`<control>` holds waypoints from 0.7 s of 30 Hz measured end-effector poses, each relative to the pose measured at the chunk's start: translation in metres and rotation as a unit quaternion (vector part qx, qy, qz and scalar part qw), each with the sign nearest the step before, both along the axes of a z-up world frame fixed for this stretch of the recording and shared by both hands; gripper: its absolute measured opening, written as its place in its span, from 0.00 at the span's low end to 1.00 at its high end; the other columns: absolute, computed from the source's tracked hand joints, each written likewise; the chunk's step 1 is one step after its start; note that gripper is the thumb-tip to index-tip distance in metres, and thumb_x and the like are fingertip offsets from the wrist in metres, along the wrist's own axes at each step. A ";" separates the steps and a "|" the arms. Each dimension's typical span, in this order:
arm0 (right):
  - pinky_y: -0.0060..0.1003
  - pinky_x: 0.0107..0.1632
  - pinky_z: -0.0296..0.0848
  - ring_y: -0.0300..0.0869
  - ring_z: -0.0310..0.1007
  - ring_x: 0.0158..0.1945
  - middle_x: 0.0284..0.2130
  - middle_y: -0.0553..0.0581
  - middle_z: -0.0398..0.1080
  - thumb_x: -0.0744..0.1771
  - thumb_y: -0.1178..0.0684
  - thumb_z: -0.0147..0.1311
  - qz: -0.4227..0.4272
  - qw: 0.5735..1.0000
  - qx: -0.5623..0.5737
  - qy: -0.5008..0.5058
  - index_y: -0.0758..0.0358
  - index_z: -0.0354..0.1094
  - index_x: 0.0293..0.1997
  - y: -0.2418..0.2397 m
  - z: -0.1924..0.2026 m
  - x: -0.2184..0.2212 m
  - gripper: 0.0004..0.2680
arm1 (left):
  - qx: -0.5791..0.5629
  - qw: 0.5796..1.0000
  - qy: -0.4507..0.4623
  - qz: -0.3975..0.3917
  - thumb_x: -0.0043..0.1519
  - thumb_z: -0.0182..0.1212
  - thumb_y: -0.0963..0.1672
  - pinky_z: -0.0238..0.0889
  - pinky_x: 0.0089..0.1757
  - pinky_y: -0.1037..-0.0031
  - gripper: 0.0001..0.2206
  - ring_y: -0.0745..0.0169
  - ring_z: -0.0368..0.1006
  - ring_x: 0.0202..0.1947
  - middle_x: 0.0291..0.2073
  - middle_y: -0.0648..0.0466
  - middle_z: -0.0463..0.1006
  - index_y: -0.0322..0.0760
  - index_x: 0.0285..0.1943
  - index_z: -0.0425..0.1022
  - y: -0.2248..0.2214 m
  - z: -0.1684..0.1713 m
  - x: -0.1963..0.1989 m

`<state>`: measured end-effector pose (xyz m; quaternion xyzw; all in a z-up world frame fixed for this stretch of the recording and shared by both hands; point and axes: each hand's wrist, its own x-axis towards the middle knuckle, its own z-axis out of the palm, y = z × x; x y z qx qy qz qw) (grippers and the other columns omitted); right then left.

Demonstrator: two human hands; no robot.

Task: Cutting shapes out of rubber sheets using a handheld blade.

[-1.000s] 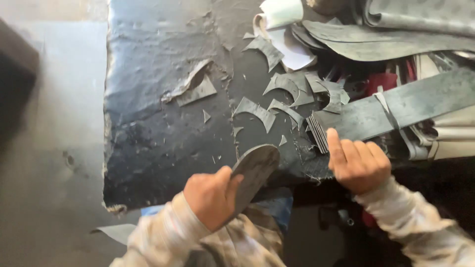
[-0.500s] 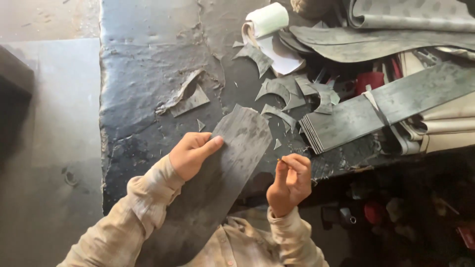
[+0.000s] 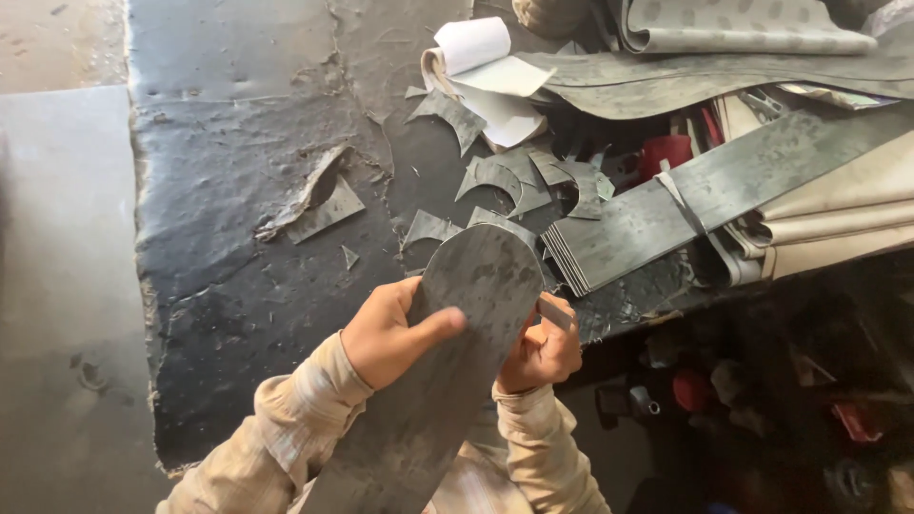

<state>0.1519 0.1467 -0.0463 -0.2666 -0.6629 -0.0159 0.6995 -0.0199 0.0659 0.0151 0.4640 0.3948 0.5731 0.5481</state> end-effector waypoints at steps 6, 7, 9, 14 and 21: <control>0.40 0.44 0.77 0.49 0.77 0.40 0.40 0.62 0.74 0.67 0.46 0.63 0.034 0.999 0.003 -0.021 0.73 0.67 0.47 -0.006 0.014 0.003 0.16 | -0.018 0.996 0.086 0.023 0.56 0.72 0.44 0.70 0.51 0.72 0.22 0.69 0.75 0.48 0.46 0.51 0.84 0.25 0.57 0.74 0.000 -0.011 0.010; 0.40 0.44 0.77 0.49 0.77 0.40 0.40 0.62 0.74 0.67 0.46 0.63 0.034 0.999 0.001 -0.023 0.73 0.67 0.47 -0.005 0.014 0.004 0.16 | -0.020 0.996 0.083 0.023 0.56 0.72 0.44 0.70 0.51 0.72 0.22 0.69 0.75 0.48 0.46 0.51 0.84 0.25 0.57 0.74 -0.001 -0.011 0.012; 0.40 0.43 0.77 0.51 0.77 0.40 0.40 0.62 0.73 0.66 0.42 0.64 0.032 0.998 0.015 -0.057 0.70 0.66 0.44 -0.003 0.013 0.006 0.17 | 0.001 0.998 0.047 0.033 0.57 0.71 0.43 0.68 0.54 0.72 0.23 0.68 0.74 0.50 0.49 0.50 0.83 0.24 0.58 0.73 -0.003 -0.013 0.015; 0.40 0.41 0.77 0.50 0.78 0.39 0.40 0.62 0.76 0.65 0.44 0.64 0.014 0.996 -0.003 -0.086 0.72 0.67 0.43 0.003 0.002 0.007 0.17 | 0.005 0.998 0.031 0.049 0.57 0.70 0.43 0.67 0.55 0.71 0.23 0.66 0.74 0.52 0.51 0.48 0.83 0.24 0.60 0.72 -0.007 -0.020 0.019; 0.39 0.42 0.76 0.49 0.79 0.40 0.43 0.61 0.76 0.65 0.45 0.63 0.033 0.992 -0.003 -0.121 0.73 0.69 0.45 0.012 -0.004 0.006 0.17 | 0.015 0.997 0.006 0.080 0.58 0.68 0.41 0.64 0.57 0.70 0.24 0.64 0.73 0.55 0.53 0.48 0.81 0.25 0.62 0.69 -0.012 -0.027 0.022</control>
